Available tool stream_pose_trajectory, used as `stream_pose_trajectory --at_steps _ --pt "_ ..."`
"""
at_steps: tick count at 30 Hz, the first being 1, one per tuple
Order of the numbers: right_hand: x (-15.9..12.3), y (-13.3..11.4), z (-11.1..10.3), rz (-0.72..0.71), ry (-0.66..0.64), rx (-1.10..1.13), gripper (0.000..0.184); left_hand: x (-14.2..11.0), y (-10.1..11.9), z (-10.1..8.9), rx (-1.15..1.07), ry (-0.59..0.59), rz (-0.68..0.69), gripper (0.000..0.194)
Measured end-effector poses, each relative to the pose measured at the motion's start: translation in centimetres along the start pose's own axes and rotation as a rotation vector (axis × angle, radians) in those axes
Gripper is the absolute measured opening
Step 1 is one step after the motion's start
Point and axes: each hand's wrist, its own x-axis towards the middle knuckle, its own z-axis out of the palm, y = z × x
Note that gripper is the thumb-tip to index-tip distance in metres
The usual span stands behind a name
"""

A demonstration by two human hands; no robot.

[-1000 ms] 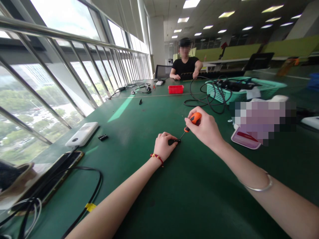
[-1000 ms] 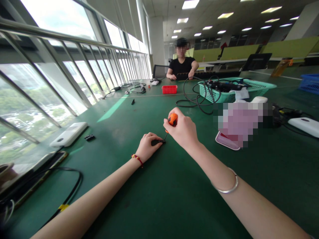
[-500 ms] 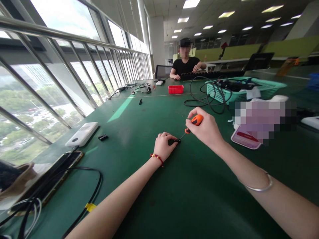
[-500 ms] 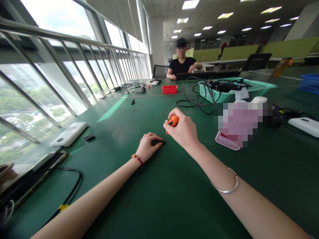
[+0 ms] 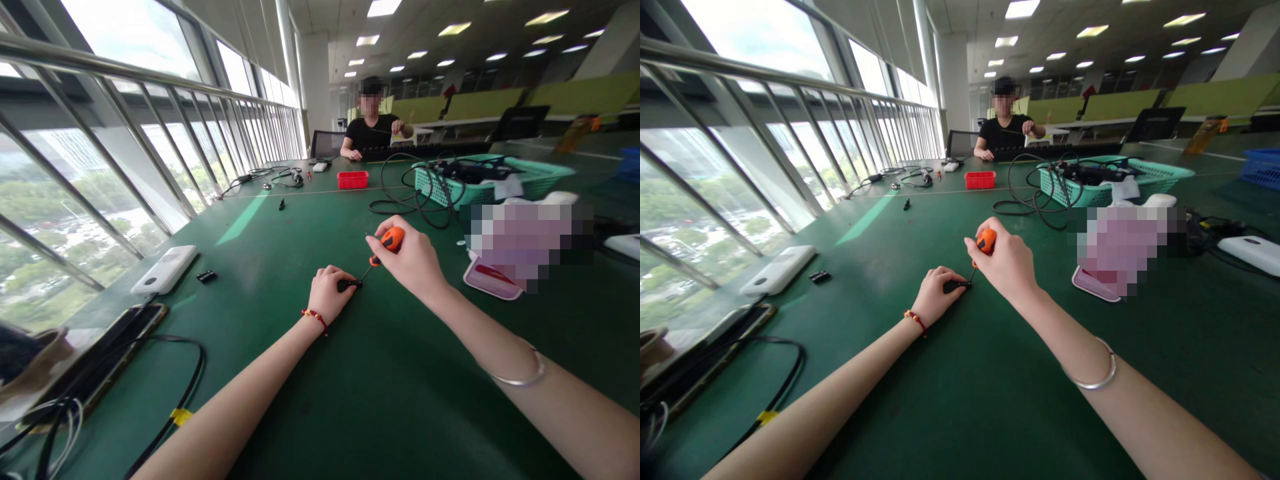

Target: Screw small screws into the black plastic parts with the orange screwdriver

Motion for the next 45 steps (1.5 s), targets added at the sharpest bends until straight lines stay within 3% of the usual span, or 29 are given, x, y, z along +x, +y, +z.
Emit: stream_pose_trajectory --at_steps 3,10,18,26,30,34,39,45 --pt "-0.01 0.03 0.04 0.0 0.003 0.013 0.016 0.02 -0.04 0.05 -0.001 0.0 0.002 0.014" --pt "0.06 0.11 0.11 -0.014 0.01 0.056 0.031 -0.04 0.15 -0.09 -0.008 -0.002 -0.005 0.014" --pt "-0.02 -0.1 -0.15 -0.009 -0.026 0.081 0.017 -0.02 0.06 -0.06 -0.007 0.0 -0.001 0.013" --pt "-0.03 -0.13 -0.08 0.039 0.006 -0.052 0.03 -0.04 0.06 -0.06 -0.004 0.002 0.005 0.013" --pt "-0.04 -0.04 0.05 0.009 -0.016 0.026 0.022 -0.04 0.16 -0.08 -0.003 -0.002 -0.004 0.013" --pt "0.02 0.07 0.15 -0.01 -0.007 0.069 0.032 -0.05 0.23 -0.12 0.0 -0.007 -0.013 0.014" --pt "-0.08 -0.06 0.08 -0.001 -0.025 0.02 0.02 -0.05 0.12 -0.08 -0.006 -0.004 -0.004 0.014" --pt "-0.41 -0.61 -0.11 -0.058 -0.009 0.129 0.025 -0.04 0.03 -0.05 0.0 -0.006 0.0 0.014"
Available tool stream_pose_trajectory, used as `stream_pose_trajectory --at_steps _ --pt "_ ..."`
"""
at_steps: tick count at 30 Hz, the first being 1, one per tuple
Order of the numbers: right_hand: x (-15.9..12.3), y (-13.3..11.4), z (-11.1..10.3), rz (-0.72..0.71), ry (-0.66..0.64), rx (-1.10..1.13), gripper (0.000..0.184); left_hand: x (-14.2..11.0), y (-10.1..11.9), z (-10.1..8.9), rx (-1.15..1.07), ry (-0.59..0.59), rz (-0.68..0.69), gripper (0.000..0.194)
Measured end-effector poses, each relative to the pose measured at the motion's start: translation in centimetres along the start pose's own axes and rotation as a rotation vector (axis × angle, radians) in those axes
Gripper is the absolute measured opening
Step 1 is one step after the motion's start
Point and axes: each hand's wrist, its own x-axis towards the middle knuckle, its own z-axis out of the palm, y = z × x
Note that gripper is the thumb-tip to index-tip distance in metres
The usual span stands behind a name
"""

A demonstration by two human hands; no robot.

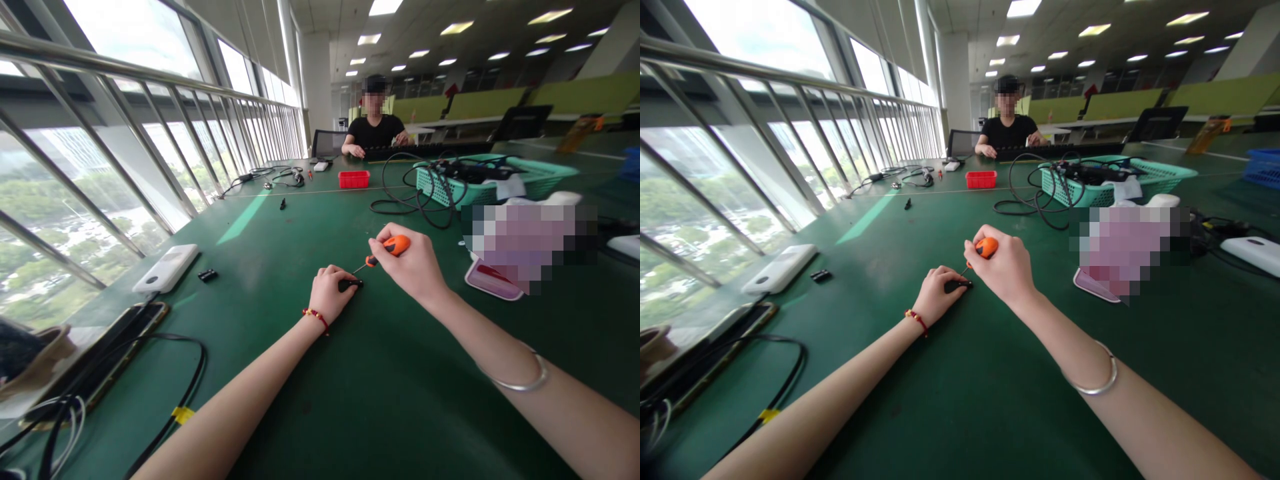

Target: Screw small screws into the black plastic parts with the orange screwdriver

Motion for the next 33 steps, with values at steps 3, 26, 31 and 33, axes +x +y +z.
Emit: stream_pose_trajectory --at_steps 3,26,31,33 --pt "-0.1 -0.2 0.0 0.007 -0.042 0.023 0.024 0.0 0.0 0.0 0.001 0.004 -0.001 0.014" --pt "0.6 -0.5 0.5 0.084 -0.072 -0.033 0.015 0.0 -0.1 0.1 -0.004 0.013 0.004 0.012" --pt "2.6 -2.0 0.8 0.125 -0.196 -0.128 0.016 -0.1 0.0 0.0 -0.011 0.006 -0.005 0.012" --pt "3.3 -2.7 0.8 0.123 -0.268 -0.136 0.014 -0.1 0.0 0.0 -0.012 0.009 -0.007 0.012"
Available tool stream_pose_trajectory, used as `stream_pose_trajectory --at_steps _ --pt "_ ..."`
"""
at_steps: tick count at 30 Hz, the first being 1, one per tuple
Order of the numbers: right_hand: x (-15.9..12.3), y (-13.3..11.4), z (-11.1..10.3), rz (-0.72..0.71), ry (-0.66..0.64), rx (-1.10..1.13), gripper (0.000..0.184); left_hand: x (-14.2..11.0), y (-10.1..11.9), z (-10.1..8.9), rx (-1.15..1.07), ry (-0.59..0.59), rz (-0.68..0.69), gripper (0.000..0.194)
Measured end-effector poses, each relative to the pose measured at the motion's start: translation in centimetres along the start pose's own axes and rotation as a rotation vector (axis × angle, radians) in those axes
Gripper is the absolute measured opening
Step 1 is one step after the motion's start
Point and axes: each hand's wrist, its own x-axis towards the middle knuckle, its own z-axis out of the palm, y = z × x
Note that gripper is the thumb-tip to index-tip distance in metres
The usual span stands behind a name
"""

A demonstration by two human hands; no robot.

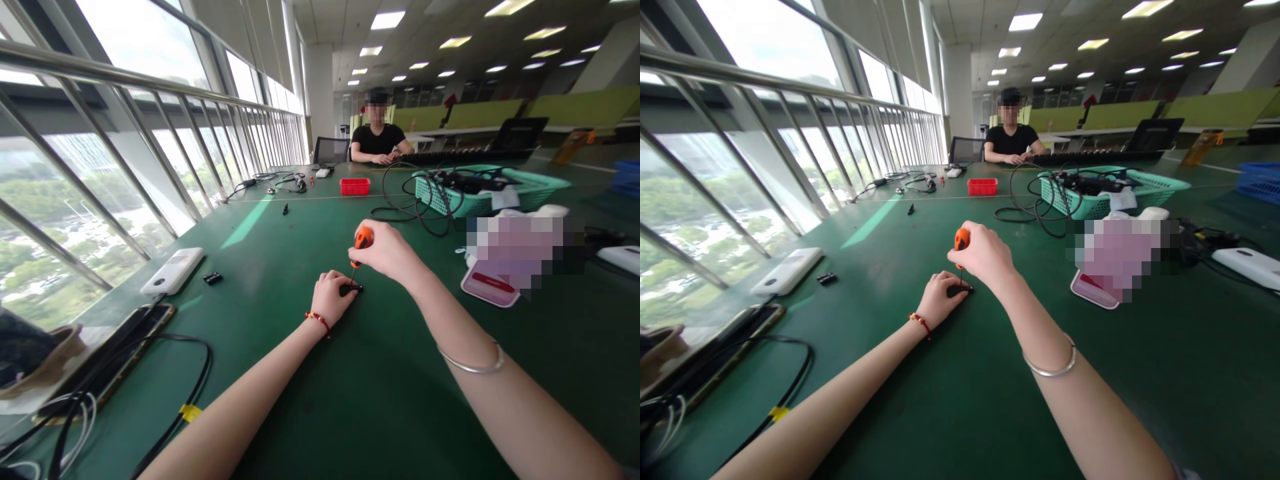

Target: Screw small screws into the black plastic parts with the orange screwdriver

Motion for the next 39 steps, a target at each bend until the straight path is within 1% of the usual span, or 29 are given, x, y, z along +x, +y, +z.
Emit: stream_pose_trajectory --at_steps 3,5,8,10,12,15,17,20,22,24,25,26,27,29,30,32,34,38,39 --pt "0.3 -1.0 -0.2 -0.002 -0.072 -0.029 0.011 0.0 0.0 0.0 -0.002 0.005 0.001 0.011" --pt "0.2 -1.5 -0.2 -0.003 -0.077 -0.045 0.013 0.0 -0.1 0.0 -0.001 0.008 0.002 0.011" --pt "-0.1 -1.9 0.0 -0.024 -0.06 -0.05 0.034 0.0 -0.1 0.0 0.0 0.014 0.006 0.012" --pt "-0.2 -1.9 0.1 -0.046 -0.042 -0.078 0.039 0.0 -0.2 0.0 0.0 0.015 0.01 0.011" --pt "-0.3 -1.9 0.1 -0.058 -0.015 -0.13 0.034 0.0 -0.2 0.0 0.002 0.016 0.014 0.011" --pt "-0.4 -2.0 -0.4 -0.053 0.015 -0.215 0.017 0.0 -0.2 0.1 0.009 0.02 0.016 0.011" --pt "-0.7 -2.2 -0.9 -0.058 -0.01 -0.246 0.014 0.1 -0.2 0.1 0.018 0.021 0.021 0.011" --pt "-1.0 -2.5 -1.5 -0.054 -0.094 -0.259 0.014 0.1 -0.2 0.2 0.03 0.022 0.034 0.011" --pt "-1.1 -2.6 -1.7 -0.028 -0.11 -0.272 0.028 0.1 -0.2 0.2 0.035 0.023 0.039 0.011" --pt "-1.0 -2.7 -1.7 -0.002 -0.087 -0.29 0.045 0.1 -0.2 0.2 0.039 0.021 0.041 0.011" --pt "-1.0 -2.6 -1.7 0.009 -0.07 -0.297 0.049 0.1 -0.1 0.2 0.041 0.018 0.04 0.012" --pt "-0.9 -2.5 -1.6 0.016 -0.051 -0.302 0.048 0.1 -0.1 0.2 0.043 0.013 0.04 0.012" --pt "-0.9 -2.4 -1.6 0.019 -0.032 -0.305 0.043 0.1 -0.1 0.2 0.045 0.009 0.039 0.013" --pt "-0.7 -2.1 -1.6 0.021 0.006 -0.295 0.024 0.0 -0.1 0.1 0.049 0.004 0.039 0.013" --pt "-0.7 -2.0 -1.6 0.022 0.023 -0.283 0.018 0.0 -0.1 0.1 0.05 0.004 0.039 0.013" --pt "-0.6 -1.7 -1.8 0.02 0.03 -0.24 0.024 0.0 -0.1 0.1 0.052 0.007 0.04 0.013" --pt "-0.5 -1.4 -2.0 0.018 -0.001 -0.191 0.027 0.1 -0.1 0.1 0.052 0.008 0.043 0.013" --pt "-0.5 -1.3 -2.5 -0.023 -0.077 -0.203 0.012 0.1 -0.1 0.1 0.046 0.0 0.042 0.013" --pt "-0.5 -1.4 -2.5 -0.021 -0.086 -0.226 0.012 0.1 -0.1 0.1 0.044 -0.001 0.041 0.013"
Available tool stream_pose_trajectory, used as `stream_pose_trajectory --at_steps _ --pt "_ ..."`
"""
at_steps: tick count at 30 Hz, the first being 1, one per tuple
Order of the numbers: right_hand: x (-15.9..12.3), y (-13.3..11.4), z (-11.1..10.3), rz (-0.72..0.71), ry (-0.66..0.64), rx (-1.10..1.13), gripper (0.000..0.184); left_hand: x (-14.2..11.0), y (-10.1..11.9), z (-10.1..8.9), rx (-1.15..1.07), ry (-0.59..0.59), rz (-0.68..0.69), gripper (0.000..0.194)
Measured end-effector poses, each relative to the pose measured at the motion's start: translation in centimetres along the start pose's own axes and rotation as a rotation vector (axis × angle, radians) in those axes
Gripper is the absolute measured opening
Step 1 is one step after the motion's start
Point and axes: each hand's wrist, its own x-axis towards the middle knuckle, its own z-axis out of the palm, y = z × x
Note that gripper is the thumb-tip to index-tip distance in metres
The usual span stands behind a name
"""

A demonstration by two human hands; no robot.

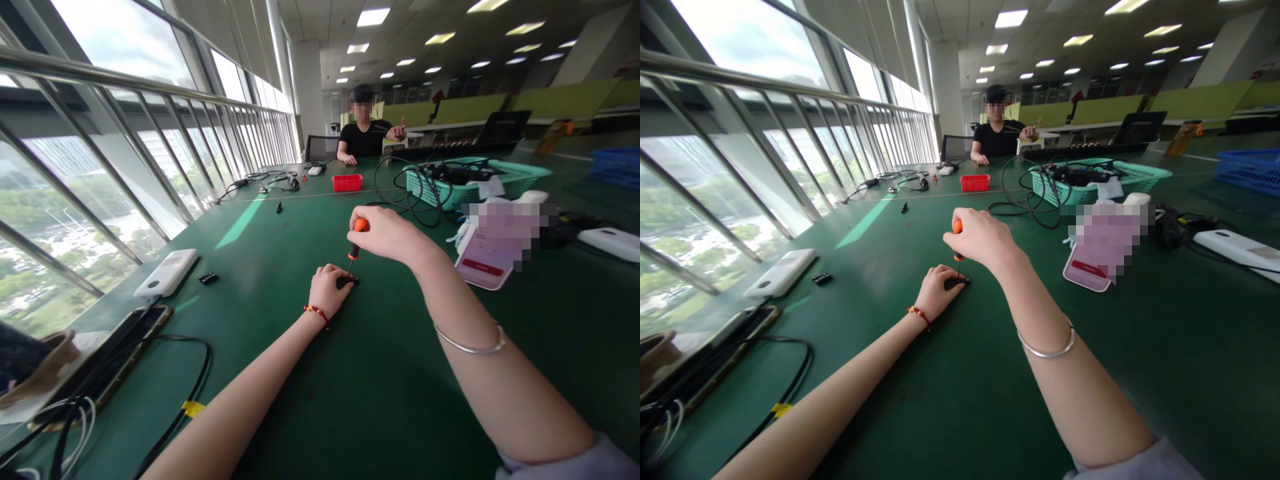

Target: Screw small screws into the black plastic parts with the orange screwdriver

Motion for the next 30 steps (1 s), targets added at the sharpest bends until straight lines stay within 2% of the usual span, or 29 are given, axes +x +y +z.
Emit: stream_pose_trajectory --at_steps 5,10,15,18,21,26,29,30 --pt "-0.16 -0.63 -0.01 0.06 0.021 -0.083 0.041 0.02 0.01 0.04 -0.002 0.003 -0.003 0.012" --pt "-0.29 -0.82 -0.1 0.076 0.065 -0.1 0.02 0.03 0.06 0.04 0.003 0.006 -0.005 0.013" --pt "-0.33 -0.84 -0.05 0.081 -0.032 -0.083 0.032 0.02 0.03 0.07 0.004 0.003 -0.005 0.013" --pt "-0.36 -0.83 0.06 0.056 -0.005 -0.132 0.036 0.02 -0.01 0.1 0.005 0.006 0.001 0.013" --pt "-0.37 -0.77 0.15 0.03 0.022 -0.109 0.021 0.02 0.0 0.1 0.006 0.007 0.0 0.013" --pt "-0.37 -0.87 0.24 0.055 0.0 -0.116 0.027 0.0 0.05 0.08 0.006 0.004 0.0 0.013" --pt "-0.43 -0.97 0.24 0.069 0.01 -0.16 0.038 0.0 0.03 0.1 0.005 0.005 -0.001 0.013" --pt "-0.46 -0.97 0.23 0.064 0.018 -0.161 0.035 0.0 0.01 0.12 0.005 0.008 -0.001 0.013"
